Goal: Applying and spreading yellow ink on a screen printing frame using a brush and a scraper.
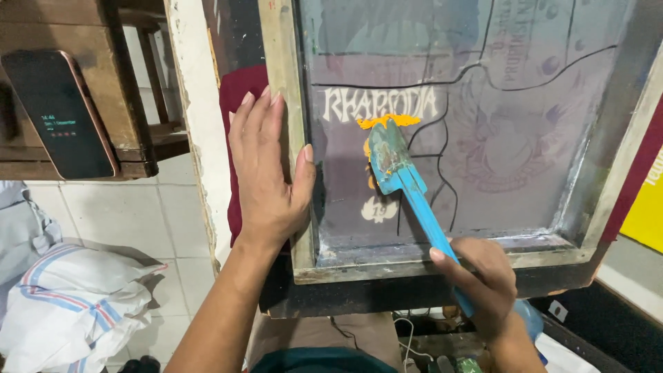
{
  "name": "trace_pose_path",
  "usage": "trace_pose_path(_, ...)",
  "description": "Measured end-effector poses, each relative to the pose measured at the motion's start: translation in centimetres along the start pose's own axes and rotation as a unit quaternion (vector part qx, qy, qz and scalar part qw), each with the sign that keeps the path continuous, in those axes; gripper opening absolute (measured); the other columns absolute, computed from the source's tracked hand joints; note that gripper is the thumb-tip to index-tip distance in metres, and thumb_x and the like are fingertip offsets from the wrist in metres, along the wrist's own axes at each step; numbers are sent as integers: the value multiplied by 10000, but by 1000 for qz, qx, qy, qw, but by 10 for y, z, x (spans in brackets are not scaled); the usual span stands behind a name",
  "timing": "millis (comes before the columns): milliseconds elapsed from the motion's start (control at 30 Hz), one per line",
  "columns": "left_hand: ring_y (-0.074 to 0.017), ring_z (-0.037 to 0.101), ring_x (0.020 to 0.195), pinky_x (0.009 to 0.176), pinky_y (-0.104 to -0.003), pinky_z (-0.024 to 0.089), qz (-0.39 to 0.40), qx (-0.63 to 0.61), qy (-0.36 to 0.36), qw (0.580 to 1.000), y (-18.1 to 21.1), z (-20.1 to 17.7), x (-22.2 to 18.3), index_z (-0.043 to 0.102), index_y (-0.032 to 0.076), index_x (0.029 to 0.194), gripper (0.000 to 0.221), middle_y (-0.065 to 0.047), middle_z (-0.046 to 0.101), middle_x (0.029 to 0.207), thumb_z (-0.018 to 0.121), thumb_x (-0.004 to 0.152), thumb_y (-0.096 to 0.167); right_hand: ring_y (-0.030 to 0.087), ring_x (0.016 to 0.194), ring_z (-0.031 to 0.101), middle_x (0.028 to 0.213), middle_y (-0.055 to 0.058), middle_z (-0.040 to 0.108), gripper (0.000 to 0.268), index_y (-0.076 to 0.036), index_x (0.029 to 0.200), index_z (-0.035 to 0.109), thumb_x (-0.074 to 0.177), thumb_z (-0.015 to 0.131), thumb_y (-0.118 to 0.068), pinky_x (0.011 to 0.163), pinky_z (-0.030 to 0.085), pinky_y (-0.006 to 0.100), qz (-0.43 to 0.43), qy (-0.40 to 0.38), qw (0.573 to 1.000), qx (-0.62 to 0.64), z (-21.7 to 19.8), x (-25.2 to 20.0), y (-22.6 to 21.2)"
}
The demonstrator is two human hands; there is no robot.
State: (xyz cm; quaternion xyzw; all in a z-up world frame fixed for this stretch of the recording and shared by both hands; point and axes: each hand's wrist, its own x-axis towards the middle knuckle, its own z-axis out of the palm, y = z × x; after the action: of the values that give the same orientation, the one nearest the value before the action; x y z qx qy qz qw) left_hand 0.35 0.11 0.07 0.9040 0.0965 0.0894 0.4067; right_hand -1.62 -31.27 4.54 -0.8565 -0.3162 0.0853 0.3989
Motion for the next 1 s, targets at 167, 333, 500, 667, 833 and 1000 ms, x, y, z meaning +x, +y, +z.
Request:
trace_pose_path(167, -386, 310, 1571, 1339, -610, 215, -3, 1, -1, 1000, 0, 0, -2, 330, 86, 1576, 519, -164, 402, 1618, 480, 1105, 243, 180, 449, 309, 536, 18, 297, 434, -81, 558, 405, 951, 573, -156, 511, 285, 343, 212, -44, 970, 108, -3, 19, -22)
trace_pose_path(333, -377, 307, 1573, 1344, -602, 214, 1, 0, 0, 1000, -1, 0, -3, 332, 85, 1578, 518, -160, 394, 1623, 493, 1106, 225, 197, 491, 279, 581, 31, 279, 386, -75, 599, 453, 952, 589, -155, 529, 259, 355, 198, -63, 974, 86, -3, 27, -29)
trace_pose_path(500, -380, 309, 1569, 1338, -601, 210, -2, 0, -3, 1000, 0, -1, -2, 331, 86, 1576, 519, -161, 401, 1618, 496, 1105, 230, 195, 558, 333, 667, 32, 352, 122, -154, 1003, 483, 992, 587, -91, 554, 281, 362, 83, -51, 994, 42, 2, 13, -17)
trace_pose_path(667, -385, 310, 1562, 1331, -599, 219, -1, 0, -3, 1000, 0, -2, -2, 336, 82, 1571, 522, -166, 408, 1610, 500, 1098, 230, 215, 606, 429, 687, 19, 451, 305, -254, 1267, 649, 1017, 568, -99, 635, 368, 356, 81, -27, 994, 65, 1, 5, -21)
trace_pose_path(833, -385, 310, 1565, 1332, -594, 218, -2, -4, -3, 1000, 0, -1, -2, 331, 80, 1574, 529, -164, 397, 1618, 502, 1096, 229, 141, 596, 456, 710, -21, 492, 300, -128, 1316, 572, 1033, 516, -45, 600, 390, 327, -29, 15, 998, 46, -3, 10, -26)
trace_pose_path(1000, -380, 316, 1567, 1337, -585, 225, 1, -11, 6, 1000, -2, 0, -2, 335, 83, 1576, 528, -149, 404, 1619, 505, 1098, 227, 209, 619, 516, 739, 86, 499, 79, -96, 886, 545, 962, 556, -79, 619, 412, 331, 55, 167, 980, 88, 3, -20, -4)
